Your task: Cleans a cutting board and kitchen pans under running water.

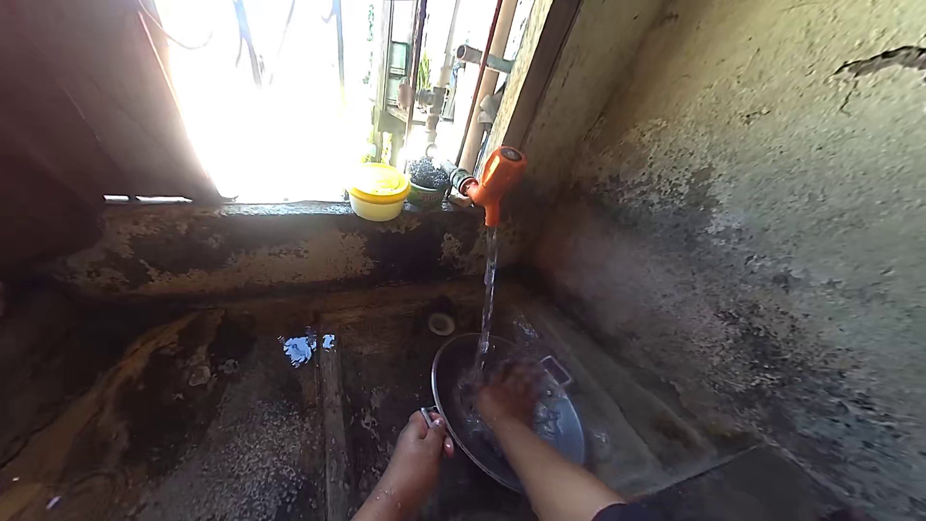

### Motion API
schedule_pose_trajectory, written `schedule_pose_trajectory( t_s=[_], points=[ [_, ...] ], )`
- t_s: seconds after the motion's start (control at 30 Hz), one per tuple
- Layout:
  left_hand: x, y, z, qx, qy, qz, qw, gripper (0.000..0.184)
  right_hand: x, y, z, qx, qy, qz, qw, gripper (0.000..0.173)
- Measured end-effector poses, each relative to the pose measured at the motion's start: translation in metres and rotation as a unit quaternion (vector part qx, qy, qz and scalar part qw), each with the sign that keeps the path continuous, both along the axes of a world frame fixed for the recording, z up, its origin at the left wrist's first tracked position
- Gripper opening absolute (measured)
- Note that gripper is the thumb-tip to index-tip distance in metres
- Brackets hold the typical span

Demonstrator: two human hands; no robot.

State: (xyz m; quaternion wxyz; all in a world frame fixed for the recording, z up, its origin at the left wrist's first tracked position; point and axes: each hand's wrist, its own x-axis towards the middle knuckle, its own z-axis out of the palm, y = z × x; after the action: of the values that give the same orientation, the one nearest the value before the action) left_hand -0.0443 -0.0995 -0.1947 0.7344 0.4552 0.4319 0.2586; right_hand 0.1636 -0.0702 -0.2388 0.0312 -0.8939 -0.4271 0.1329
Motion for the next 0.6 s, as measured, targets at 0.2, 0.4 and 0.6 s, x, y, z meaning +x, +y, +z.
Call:
schedule_pose_trajectory(
  t_s=[0.2,0.4,0.6],
  points=[
    [0.001,0.003,0.000,0.000,0.035,0.002,0.999,0.015,0.009,-0.012,-0.003,0.047,-0.064,-0.025,0.997,0.078],
    [-0.004,0.005,-0.006,-0.026,0.068,0.013,0.997,0.016,-0.035,0.019,-0.008,0.052,-0.004,0.081,0.995,0.064],
    [-0.003,0.007,-0.005,-0.018,0.075,0.039,0.996,0.014,-0.034,0.044,-0.012,0.135,0.033,-0.029,0.990,0.074]
  ],
)
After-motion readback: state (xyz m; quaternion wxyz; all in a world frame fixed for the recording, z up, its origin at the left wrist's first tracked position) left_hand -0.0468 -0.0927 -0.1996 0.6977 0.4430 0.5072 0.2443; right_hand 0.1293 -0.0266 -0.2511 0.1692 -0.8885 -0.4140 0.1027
